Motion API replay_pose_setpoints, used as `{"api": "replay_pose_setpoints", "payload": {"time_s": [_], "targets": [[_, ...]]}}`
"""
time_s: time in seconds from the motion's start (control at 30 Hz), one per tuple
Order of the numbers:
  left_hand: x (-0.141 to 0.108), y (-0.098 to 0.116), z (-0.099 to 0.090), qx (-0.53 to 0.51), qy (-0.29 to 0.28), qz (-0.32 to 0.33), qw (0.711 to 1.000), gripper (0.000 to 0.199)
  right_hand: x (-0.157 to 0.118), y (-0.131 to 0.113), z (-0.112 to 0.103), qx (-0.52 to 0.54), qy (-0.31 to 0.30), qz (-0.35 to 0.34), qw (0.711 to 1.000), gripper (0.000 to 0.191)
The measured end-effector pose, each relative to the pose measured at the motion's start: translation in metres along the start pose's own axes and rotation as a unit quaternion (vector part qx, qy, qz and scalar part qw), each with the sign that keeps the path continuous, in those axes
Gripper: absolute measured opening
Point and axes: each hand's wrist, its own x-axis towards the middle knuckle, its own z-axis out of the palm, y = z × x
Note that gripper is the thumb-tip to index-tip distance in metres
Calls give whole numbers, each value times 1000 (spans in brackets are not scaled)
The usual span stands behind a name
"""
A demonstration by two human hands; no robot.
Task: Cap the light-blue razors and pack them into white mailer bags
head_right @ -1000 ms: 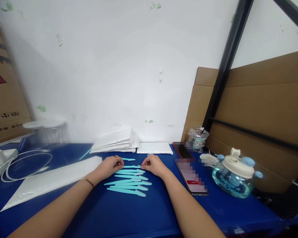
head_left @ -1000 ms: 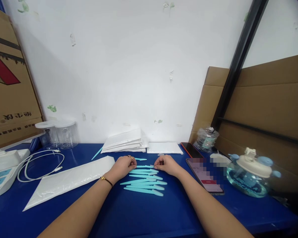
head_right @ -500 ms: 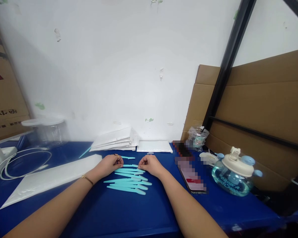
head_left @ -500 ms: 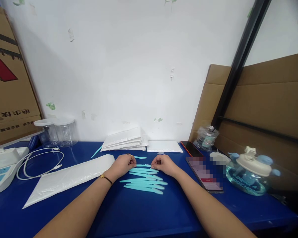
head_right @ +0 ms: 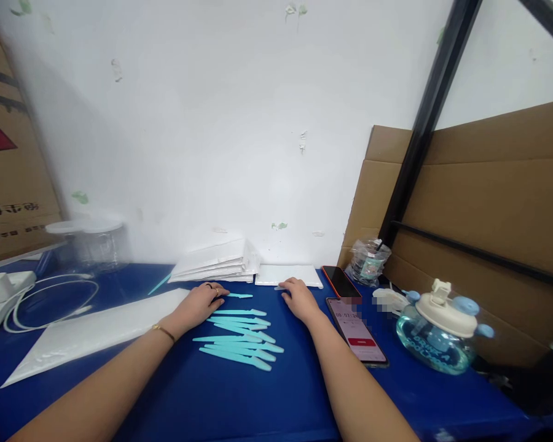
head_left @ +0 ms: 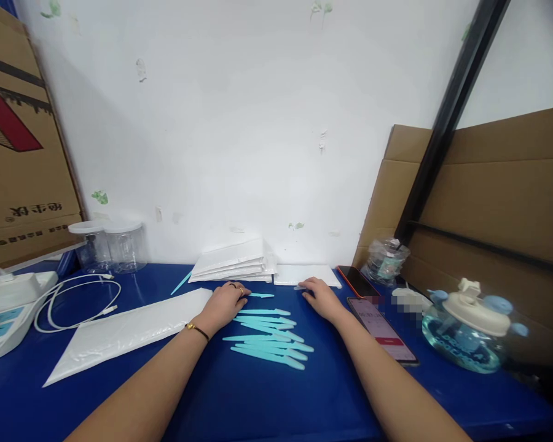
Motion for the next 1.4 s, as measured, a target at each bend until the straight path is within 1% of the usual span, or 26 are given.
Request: {"api": "replay_pose_setpoints", "payload": {"time_s": [0.1, 0.27, 0.4, 0.5, 0.6, 0.73, 0.83, 0.93, 1.03, 1.17, 1.23, 1.27, 1.3, 1.33, 1.4], "targets": [[-1, 2, -2, 0, -4, 8, 1000, 26, 1, -10, 6, 0, -27, -17, 999, 24], [0, 1, 1, -9, 2, 12, 1000, 23, 0, -27, 9, 17, -38, -34, 999, 20], [1, 0, 4, -15, 5, 19, 1000, 22, -1, -34, 9, 35, -47, -35, 998, 20], [2, 2, 4, -15, 2, 24, 1000, 23, -2, -36, 9, 72, -61, -27, 995, 20], [1, 4, 2, -16, 2, 24, 1000, 24, -3, -37, 10, 100, -57, -35, 993, 16], [1, 7, 0, -15, 1, 23, 1000, 24, -6, -41, 12, 102, -39, -55, 992, 14], [1, 7, 0, -19, 4, 24, 1000, 23, -7, -47, 13, 107, -34, -46, 993, 13], [1, 8, 2, -54, 7, 33, 998, 23, -7, -55, 14, 118, -38, -34, 992, 12], [4, 9, 6, -101, -7, 47, 994, 23, -7, -60, 16, 136, -49, -23, 989, 11], [7, 9, 8, -118, -28, 47, 991, 23, -6, -64, 17, 144, -70, -13, 987, 11], [5, 11, 7, -121, -30, 45, 991, 23, -6, -66, 14, 137, -81, -8, 987, 15], [3, 12, 5, -123, -30, 43, 991, 26, -7, -68, 12, 132, -86, -8, 987, 20], [1, 13, 3, -123, -35, 41, 991, 32, -10, -71, 9, 126, -93, -11, 988, 27], [-3, 16, 0, -120, -47, 39, 991, 44, -13, -75, 5, 117, -105, -17, 987, 38], [-12, 23, -7, -101, -91, 45, 990, 74, -23, -86, -3, 84, -147, -41, 985, 69]]}}
